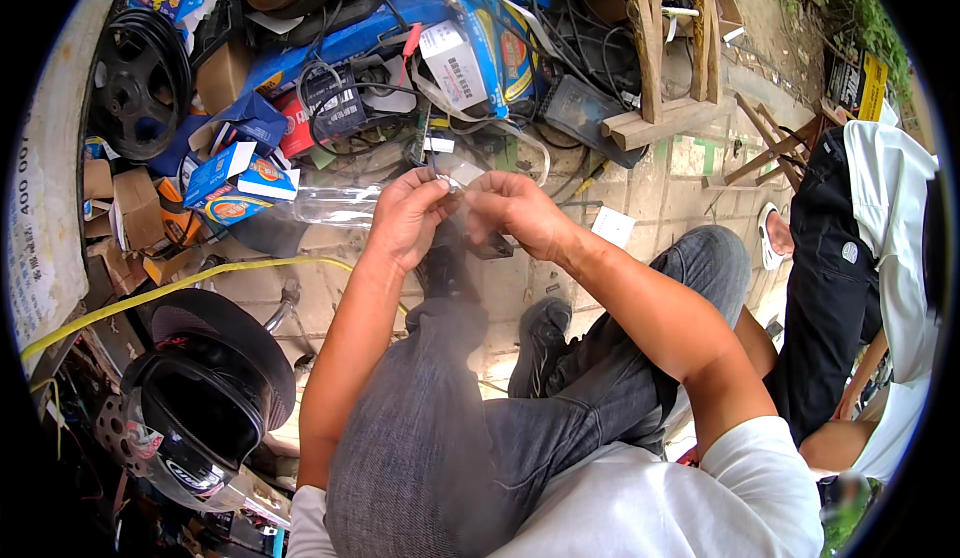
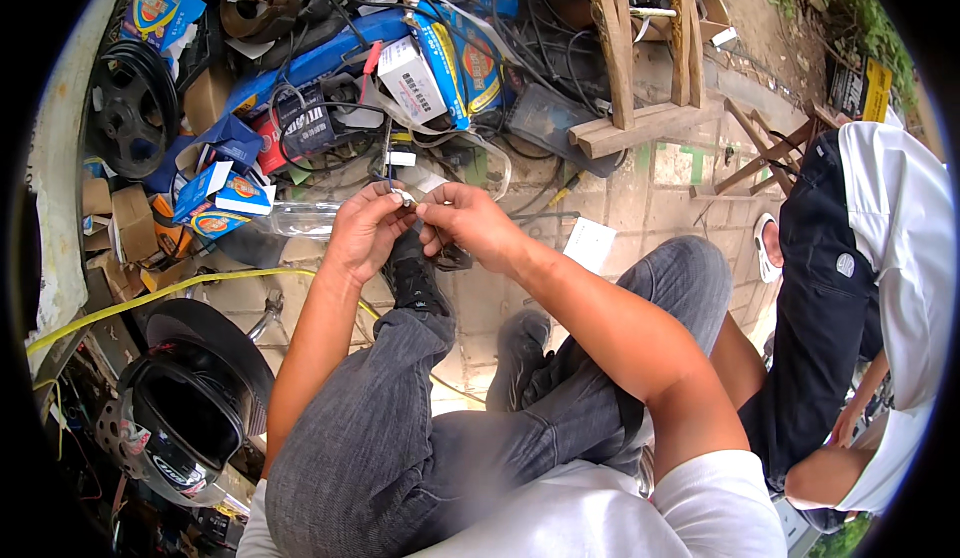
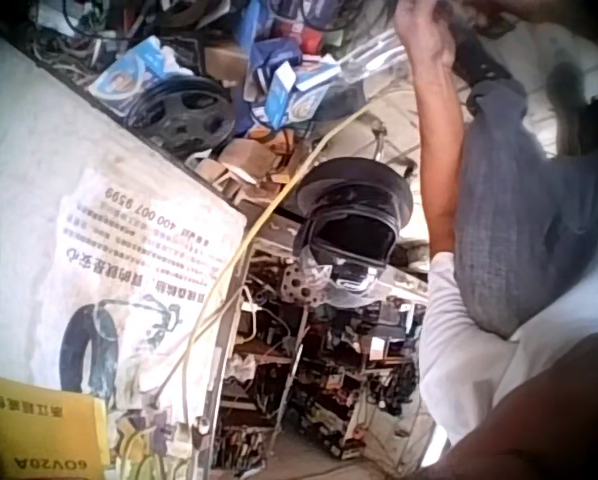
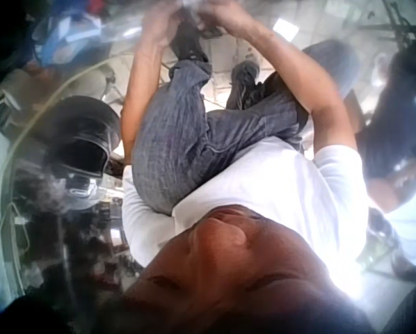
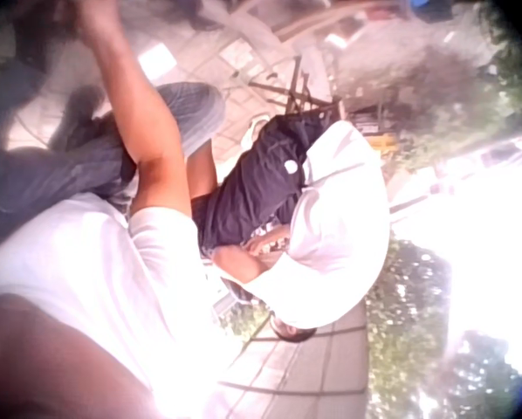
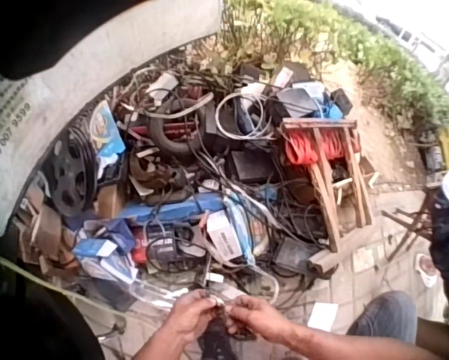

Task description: The person repairs an electric scooter's electrical system by connecting wires to a control box and a power supply. They use pliers to strip wire ends and a multimeter to test connections, working on the scooter's seat and floor area.

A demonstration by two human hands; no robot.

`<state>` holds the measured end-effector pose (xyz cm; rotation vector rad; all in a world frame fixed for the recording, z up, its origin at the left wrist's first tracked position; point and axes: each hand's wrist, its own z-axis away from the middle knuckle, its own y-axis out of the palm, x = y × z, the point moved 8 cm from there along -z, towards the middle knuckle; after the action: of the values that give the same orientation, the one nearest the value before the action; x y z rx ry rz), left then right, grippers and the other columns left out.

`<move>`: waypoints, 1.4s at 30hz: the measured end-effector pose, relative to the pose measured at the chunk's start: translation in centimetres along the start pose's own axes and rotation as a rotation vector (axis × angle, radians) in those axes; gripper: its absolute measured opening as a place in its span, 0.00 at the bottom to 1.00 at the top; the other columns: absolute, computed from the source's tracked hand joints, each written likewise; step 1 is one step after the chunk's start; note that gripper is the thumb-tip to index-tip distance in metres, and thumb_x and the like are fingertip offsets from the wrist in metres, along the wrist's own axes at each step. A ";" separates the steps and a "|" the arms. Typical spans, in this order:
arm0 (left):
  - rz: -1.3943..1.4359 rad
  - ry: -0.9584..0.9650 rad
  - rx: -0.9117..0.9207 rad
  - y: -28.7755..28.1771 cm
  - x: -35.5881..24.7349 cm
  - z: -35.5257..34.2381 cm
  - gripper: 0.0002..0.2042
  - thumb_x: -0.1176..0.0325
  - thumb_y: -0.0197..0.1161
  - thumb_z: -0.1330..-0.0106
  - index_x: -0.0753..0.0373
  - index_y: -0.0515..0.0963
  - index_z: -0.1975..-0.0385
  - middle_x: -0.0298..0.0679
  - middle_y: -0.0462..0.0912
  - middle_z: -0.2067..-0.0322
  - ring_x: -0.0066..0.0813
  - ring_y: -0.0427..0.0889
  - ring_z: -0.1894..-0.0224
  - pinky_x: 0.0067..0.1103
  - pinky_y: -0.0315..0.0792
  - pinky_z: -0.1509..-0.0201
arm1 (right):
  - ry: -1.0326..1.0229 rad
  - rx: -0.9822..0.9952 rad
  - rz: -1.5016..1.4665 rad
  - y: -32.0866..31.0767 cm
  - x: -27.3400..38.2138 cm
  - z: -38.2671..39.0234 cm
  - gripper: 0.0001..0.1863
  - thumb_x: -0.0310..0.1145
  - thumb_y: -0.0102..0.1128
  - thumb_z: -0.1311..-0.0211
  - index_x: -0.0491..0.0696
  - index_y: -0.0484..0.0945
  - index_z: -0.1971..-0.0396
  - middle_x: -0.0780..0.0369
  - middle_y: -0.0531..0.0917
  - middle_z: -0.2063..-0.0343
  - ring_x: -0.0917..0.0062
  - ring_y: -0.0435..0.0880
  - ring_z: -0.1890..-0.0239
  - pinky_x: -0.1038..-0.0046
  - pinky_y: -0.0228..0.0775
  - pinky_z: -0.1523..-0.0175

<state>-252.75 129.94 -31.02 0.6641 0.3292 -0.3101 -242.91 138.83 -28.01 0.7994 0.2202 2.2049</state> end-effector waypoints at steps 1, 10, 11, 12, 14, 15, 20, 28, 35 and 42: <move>-0.010 0.004 -0.005 0.1 -0.1 0.0 0.05 0.74 0.59 0.35 0.63 0.76 0.61 0.38 0.81 0.65 0.28 0.80 0.61 0.25 0.73 0.52 | -0.027 -0.008 0.028 0.2 0.4 0.1 0.08 0.31 0.58 0.36 0.41 0.76 0.63 0.62 0.81 0.73 0.80 0.79 0.73 0.79 0.71 0.66; 0.014 -0.027 0.007 -0.4 0.5 0.2 0.05 0.70 0.58 0.34 0.62 0.76 0.63 0.33 0.79 0.70 0.23 0.74 0.69 0.21 0.70 0.61 | -0.232 -0.137 0.436 -0.9 1.8 0.1 0.10 0.33 0.62 0.39 0.40 0.80 0.66 0.64 0.81 0.74 0.83 0.75 0.71 0.77 0.68 0.65; 0.047 -0.040 0.022 -0.4 0.6 0.2 0.05 0.70 0.57 0.33 0.62 0.76 0.62 0.33 0.78 0.70 0.24 0.74 0.68 0.22 0.70 0.60 | -0.251 -0.140 0.453 -0.8 2.0 0.2 0.10 0.33 0.62 0.39 0.40 0.80 0.67 0.64 0.81 0.74 0.83 0.75 0.71 0.78 0.68 0.65; 0.080 -0.054 0.037 -0.4 0.8 0.1 0.06 0.69 0.57 0.33 0.63 0.76 0.61 0.33 0.78 0.70 0.24 0.74 0.68 0.22 0.70 0.60 | -0.260 -0.137 0.418 -0.6 2.0 0.2 0.10 0.33 0.61 0.38 0.40 0.80 0.68 0.63 0.81 0.74 0.83 0.76 0.71 0.78 0.68 0.66; 0.160 -0.097 0.074 -0.2 1.2 -0.1 0.08 0.67 0.56 0.32 0.63 0.76 0.60 0.34 0.78 0.69 0.25 0.75 0.67 0.23 0.70 0.59 | -0.275 -0.132 0.347 0.1 2.1 0.3 0.10 0.33 0.59 0.38 0.39 0.80 0.70 0.63 0.82 0.75 0.83 0.77 0.71 0.78 0.69 0.66; 0.207 -0.125 0.097 0.0 1.4 -0.3 0.09 0.66 0.56 0.31 0.63 0.76 0.59 0.34 0.78 0.69 0.25 0.75 0.66 0.23 0.70 0.59 | -0.257 -0.108 0.327 0.6 1.9 0.4 0.10 0.33 0.58 0.38 0.39 0.79 0.70 0.63 0.82 0.75 0.83 0.77 0.71 0.78 0.70 0.67; 0.098 -0.083 0.066 0.5 0.8 -0.8 0.12 0.63 0.54 0.29 0.65 0.76 0.54 0.36 0.78 0.65 0.28 0.76 0.61 0.26 0.71 0.55 | -0.033 0.013 0.447 1.8 1.5 0.6 0.11 0.33 0.51 0.37 0.41 0.78 0.65 0.64 0.80 0.76 0.83 0.77 0.74 0.78 0.68 0.68; 0.146 -0.073 -0.026 1.2 -0.1 -1.0 0.14 0.64 0.54 0.29 0.65 0.74 0.50 0.43 0.81 0.57 0.32 0.79 0.53 0.27 0.72 0.48 | -0.726 -0.483 1.477 3.6 6.5 4.1 0.08 0.31 0.54 0.42 0.47 0.81 0.67 0.60 0.79 0.71 0.66 0.77 0.59 0.61 0.64 0.48; 0.142 -0.014 -0.015 1.3 0.7 -1.0 0.12 0.67 0.53 0.29 0.66 0.74 0.52 0.43 0.81 0.55 0.33 0.79 0.52 0.31 0.70 0.44 | -0.213 -0.248 0.563 1.0 4.9 1.5 0.10 0.30 0.52 0.44 0.40 0.80 0.69 0.58 0.80 0.77 0.71 0.79 0.72 0.68 0.69 0.65; 0.180 -0.057 -0.109 1.2 0.7 -1.1 0.10 0.67 0.52 0.29 0.66 0.75 0.55 0.41 0.81 0.58 0.34 0.79 0.52 0.31 0.71 0.44 | -0.218 -0.203 0.439 0.4 2.6 0.2 0.16 0.37 0.48 0.42 0.39 0.79 0.72 0.54 0.79 0.80 0.69 0.79 0.75 0.67 0.69 0.67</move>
<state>-251.82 131.46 -31.45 0.5716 0.2283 -0.1379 -244.38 140.41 -26.50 1.0383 -0.3109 2.4649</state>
